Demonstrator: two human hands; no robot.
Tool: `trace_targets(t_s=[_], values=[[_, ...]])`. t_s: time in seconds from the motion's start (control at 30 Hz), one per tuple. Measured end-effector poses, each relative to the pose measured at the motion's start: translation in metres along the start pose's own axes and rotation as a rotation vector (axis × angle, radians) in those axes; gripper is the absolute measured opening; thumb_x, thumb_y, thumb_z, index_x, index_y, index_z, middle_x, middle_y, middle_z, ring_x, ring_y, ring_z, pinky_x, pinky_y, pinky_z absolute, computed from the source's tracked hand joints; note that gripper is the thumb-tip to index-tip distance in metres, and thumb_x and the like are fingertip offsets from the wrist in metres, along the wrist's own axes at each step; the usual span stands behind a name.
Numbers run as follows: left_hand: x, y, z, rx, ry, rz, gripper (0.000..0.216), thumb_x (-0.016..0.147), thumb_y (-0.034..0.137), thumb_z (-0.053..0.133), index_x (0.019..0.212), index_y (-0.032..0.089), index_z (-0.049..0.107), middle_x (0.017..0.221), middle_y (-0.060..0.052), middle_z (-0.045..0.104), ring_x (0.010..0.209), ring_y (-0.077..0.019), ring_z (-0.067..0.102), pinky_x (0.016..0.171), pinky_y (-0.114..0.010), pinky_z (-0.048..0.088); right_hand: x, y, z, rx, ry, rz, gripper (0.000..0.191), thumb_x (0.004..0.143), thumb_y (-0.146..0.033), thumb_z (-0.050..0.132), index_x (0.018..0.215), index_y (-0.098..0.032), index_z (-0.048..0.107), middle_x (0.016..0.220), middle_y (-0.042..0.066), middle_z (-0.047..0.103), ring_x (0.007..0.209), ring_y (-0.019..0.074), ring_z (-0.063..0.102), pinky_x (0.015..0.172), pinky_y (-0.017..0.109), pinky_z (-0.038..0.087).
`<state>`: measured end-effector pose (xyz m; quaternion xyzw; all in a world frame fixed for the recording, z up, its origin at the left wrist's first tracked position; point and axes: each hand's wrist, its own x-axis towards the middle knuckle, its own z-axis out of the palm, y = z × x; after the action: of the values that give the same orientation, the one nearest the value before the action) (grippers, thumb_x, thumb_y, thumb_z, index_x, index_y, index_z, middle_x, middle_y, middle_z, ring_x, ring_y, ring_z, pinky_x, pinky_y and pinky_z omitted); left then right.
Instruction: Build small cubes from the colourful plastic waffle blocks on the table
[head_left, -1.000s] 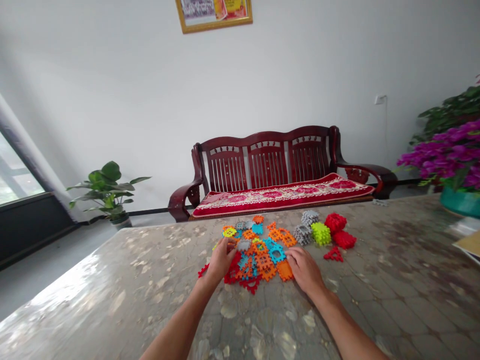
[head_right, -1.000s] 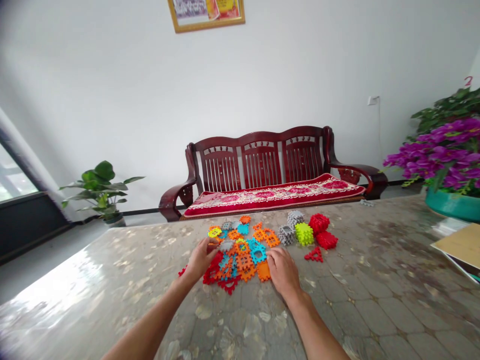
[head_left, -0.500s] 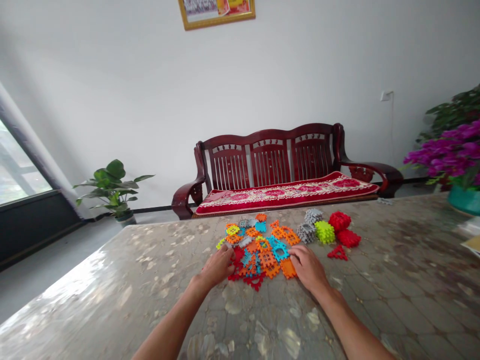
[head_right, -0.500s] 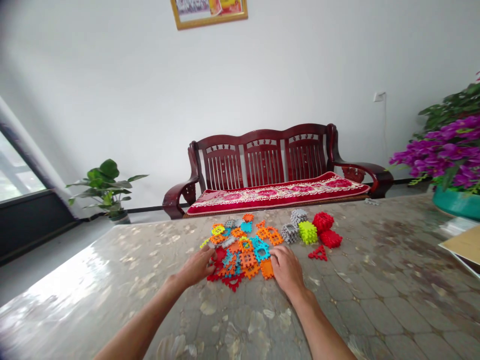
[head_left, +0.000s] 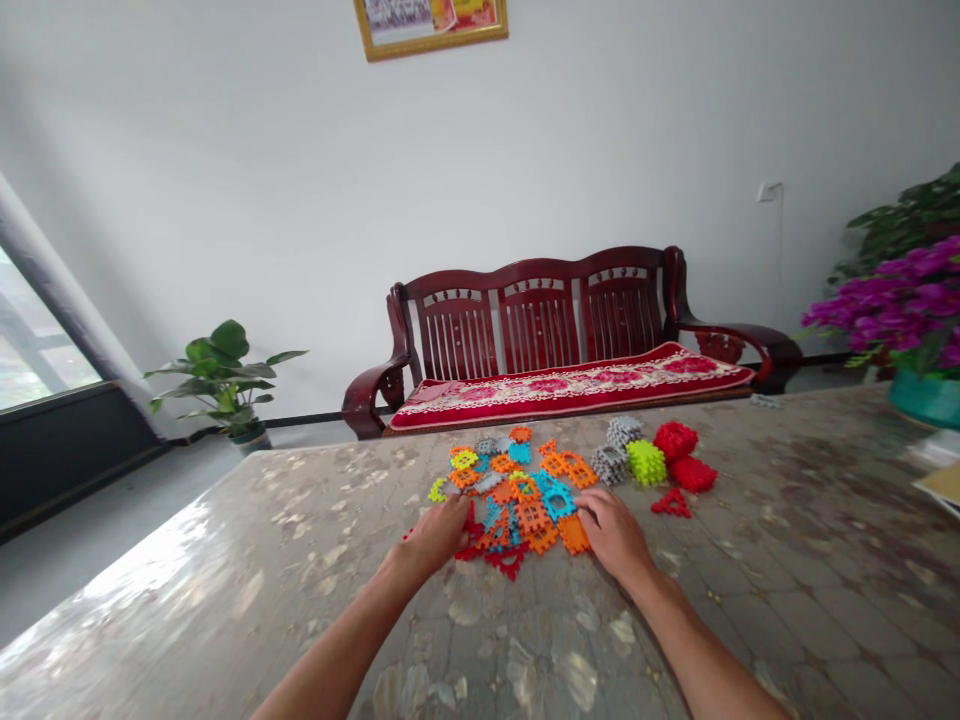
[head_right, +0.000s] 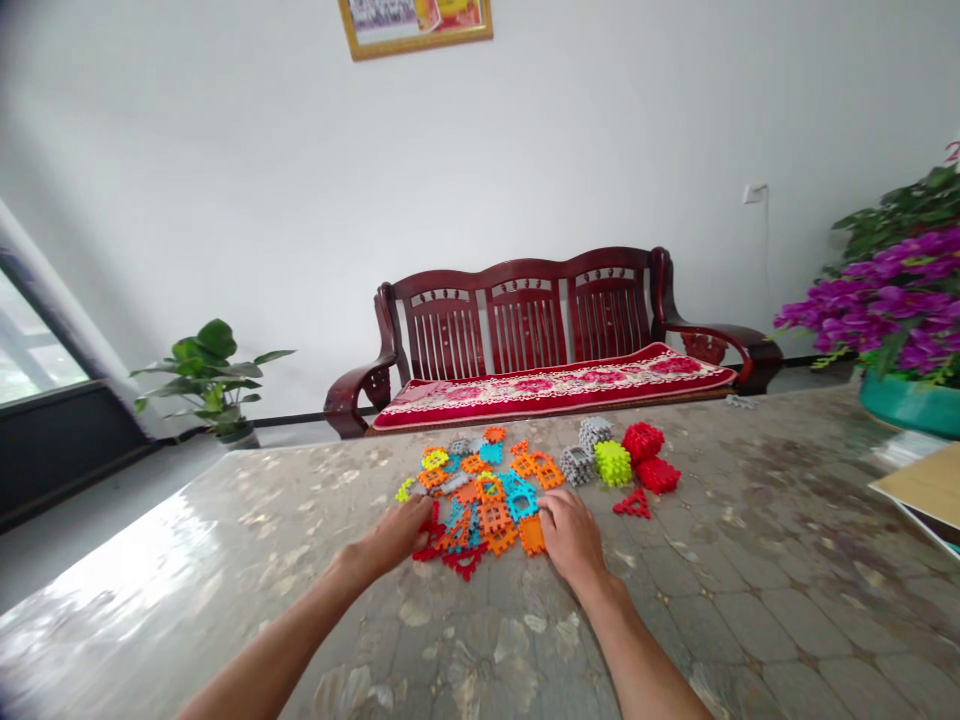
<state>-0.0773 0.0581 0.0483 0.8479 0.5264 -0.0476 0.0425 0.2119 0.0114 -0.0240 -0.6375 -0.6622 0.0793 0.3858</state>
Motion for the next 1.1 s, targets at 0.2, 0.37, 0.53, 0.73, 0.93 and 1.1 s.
trace_targets(t_s=[0.2,0.37,0.53,0.73,0.93,1.1], values=[[-0.004,-0.001,-0.006,0.024,-0.019,0.051,0.020,0.082,0.016,0.047,0.100,0.020,0.054,0.107,-0.010,0.063,0.096,-0.0229,0.063,0.079,-0.032,0.047,0.000,-0.002,-0.001,-0.003,0.000,0.000,0.029,0.084,-0.020,0.044,0.095,-0.021,0.070,0.107,0.007,0.067,0.106,0.0213,0.058,0.098,0.033,0.041],[-0.007,-0.002,-0.009,0.030,-0.014,0.078,0.024,0.081,0.016,0.046,0.103,0.021,0.054,0.108,-0.009,0.063,0.096,-0.0228,0.063,0.078,-0.032,0.047,0.000,-0.001,0.000,-0.012,0.005,-0.001,0.028,0.084,-0.020,0.044,0.095,-0.022,0.070,0.107,0.007,0.067,0.105,0.0211,0.058,0.097,0.033,0.042],[-0.006,-0.004,-0.010,0.025,-0.022,0.105,0.024,0.077,0.015,0.048,0.100,0.021,0.055,0.108,-0.008,0.063,0.096,-0.0235,0.063,0.079,-0.033,0.047,0.000,-0.002,-0.002,-0.011,0.010,-0.007,0.029,0.084,-0.021,0.043,0.094,-0.022,0.070,0.105,0.007,0.067,0.104,0.0216,0.059,0.096,0.034,0.043],[-0.001,-0.007,-0.010,0.017,-0.018,0.111,0.022,0.072,0.014,0.053,0.094,0.019,0.054,0.104,-0.011,0.065,0.100,-0.0255,0.061,0.084,-0.034,0.045,0.000,-0.002,-0.001,-0.016,0.005,-0.002,0.029,0.084,-0.021,0.043,0.094,-0.021,0.070,0.106,0.007,0.067,0.104,0.0215,0.059,0.097,0.034,0.042],[-0.002,-0.013,-0.014,-0.011,0.013,0.123,0.020,0.072,0.017,0.052,0.091,0.020,0.050,0.101,-0.009,0.064,0.095,-0.0237,0.061,0.079,-0.032,0.044,0.000,0.000,0.000,-0.024,0.004,-0.009,0.029,0.084,-0.021,0.044,0.095,-0.021,0.070,0.107,0.007,0.067,0.105,0.0213,0.058,0.097,0.033,0.042],[0.000,-0.018,-0.019,-0.051,0.050,0.118,0.014,0.073,0.018,0.047,0.087,0.022,0.047,0.093,-0.004,0.063,0.084,-0.0197,0.059,0.071,-0.029,0.042,0.000,-0.002,-0.002,-0.032,0.000,-0.010,0.028,0.084,-0.020,0.044,0.095,-0.021,0.070,0.107,0.007,0.067,0.105,0.0207,0.059,0.097,0.033,0.042]])
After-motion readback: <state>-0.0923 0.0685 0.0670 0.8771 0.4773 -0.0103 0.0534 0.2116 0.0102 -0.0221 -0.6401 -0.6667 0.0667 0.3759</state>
